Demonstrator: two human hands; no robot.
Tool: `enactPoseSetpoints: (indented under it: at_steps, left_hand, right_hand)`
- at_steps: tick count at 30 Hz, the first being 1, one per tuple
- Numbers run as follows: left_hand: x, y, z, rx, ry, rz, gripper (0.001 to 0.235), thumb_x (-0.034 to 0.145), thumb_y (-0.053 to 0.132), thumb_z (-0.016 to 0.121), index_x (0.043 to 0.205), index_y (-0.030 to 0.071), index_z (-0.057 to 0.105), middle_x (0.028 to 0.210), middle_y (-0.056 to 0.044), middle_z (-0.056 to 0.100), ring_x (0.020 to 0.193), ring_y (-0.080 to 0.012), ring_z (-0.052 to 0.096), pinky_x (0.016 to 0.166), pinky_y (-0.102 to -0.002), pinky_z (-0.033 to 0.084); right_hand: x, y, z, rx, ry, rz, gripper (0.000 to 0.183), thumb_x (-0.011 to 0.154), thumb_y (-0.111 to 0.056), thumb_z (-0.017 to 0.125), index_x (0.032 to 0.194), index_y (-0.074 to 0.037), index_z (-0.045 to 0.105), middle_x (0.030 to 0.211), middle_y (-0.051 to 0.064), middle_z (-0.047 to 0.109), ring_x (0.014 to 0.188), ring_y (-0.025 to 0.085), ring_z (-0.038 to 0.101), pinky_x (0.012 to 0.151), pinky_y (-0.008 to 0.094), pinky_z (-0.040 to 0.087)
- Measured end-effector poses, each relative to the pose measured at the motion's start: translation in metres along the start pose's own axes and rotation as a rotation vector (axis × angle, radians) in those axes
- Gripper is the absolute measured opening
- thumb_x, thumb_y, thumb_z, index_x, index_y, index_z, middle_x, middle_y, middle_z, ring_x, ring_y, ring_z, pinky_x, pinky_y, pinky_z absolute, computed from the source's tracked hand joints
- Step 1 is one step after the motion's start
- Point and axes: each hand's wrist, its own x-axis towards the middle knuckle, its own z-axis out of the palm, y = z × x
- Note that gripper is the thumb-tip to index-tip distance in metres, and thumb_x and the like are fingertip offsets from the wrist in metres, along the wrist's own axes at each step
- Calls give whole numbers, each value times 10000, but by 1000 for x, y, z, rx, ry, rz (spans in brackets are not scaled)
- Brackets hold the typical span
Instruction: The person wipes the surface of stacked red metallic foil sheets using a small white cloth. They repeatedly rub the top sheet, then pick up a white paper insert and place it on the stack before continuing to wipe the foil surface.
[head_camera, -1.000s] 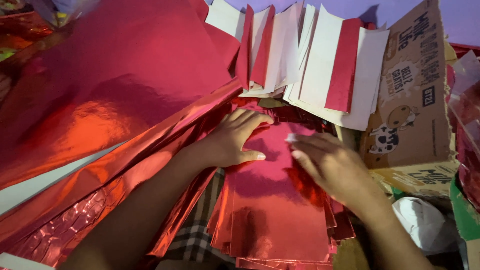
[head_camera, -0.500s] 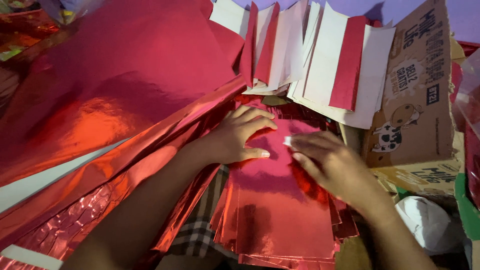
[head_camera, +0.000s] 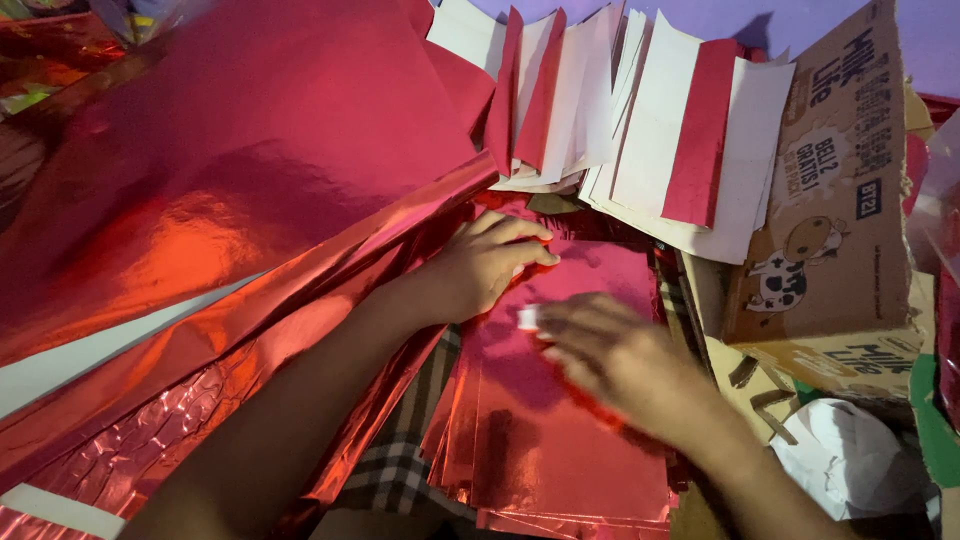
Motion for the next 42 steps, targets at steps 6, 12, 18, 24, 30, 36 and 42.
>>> enactPoseSetpoints:
  at_steps: [6,12,18,24,30,36,42]
  left_hand:
    - [-1,10,-7,-47,44,21,311,1045,284,505,1243,105,665,1386,-74,581,1242,-310,466,1094,-479,321]
    - [-2,11,-7,-22,37,7,319,980,337,647,1239,152,646,1398,-48,563,1229,-296,458,1069,-462,340]
    - [-3,15,-7,-4,-13,-29,304,1035,336,552,1305,378,684,1436,-24,508,1275,-294,440,1041,-500,357]
    - [6,41,-33,-57,-284,-229,481,922,516,575,1361,322,609,1588,-92,341,1482,-393,205,1150,-736,64]
    - [11,46,-38,-75,-299,-235,470,865,473,682,1303,309,639,1613,-4,287,1470,-356,185,1153,-708,91]
    - [9,37,-24,-39,-146,-47,415,868,360,682,1245,188,661,1441,31,522,1362,-308,324,1058,-576,204]
    - [10,40,-25,-7,-237,-118,445,893,393,624,1283,183,582,1463,-23,477,1361,-278,337,1098,-528,164]
  right_hand:
    - [-18,35,-10,-78,74,83,413,773,18,760,1174,-75,729,1197,106,723,1074,228,700,1014,354,565]
    - [7,-18,7,214,48,-170,242,909,-67,712,1151,-59,714,1136,86,703,1039,220,679,922,342,598]
    - [-25,26,-17,45,-106,268,276,849,-107,730,1119,-113,672,1064,40,677,870,190,708,775,339,548]
    - [-12,-23,12,214,-103,-8,353,836,11,724,1164,-116,690,1160,60,728,918,143,783,816,212,704]
    - [-34,10,-15,248,-332,203,365,722,-58,852,1035,-221,762,1012,-58,782,812,58,787,750,194,669]
    - [-21,-12,9,185,-179,0,386,831,-25,735,1189,-170,721,1164,33,735,989,163,729,922,264,658]
    - [-28,4,-27,622,-570,-9,76,936,-188,721,917,-168,791,913,-25,775,904,154,743,801,298,546]
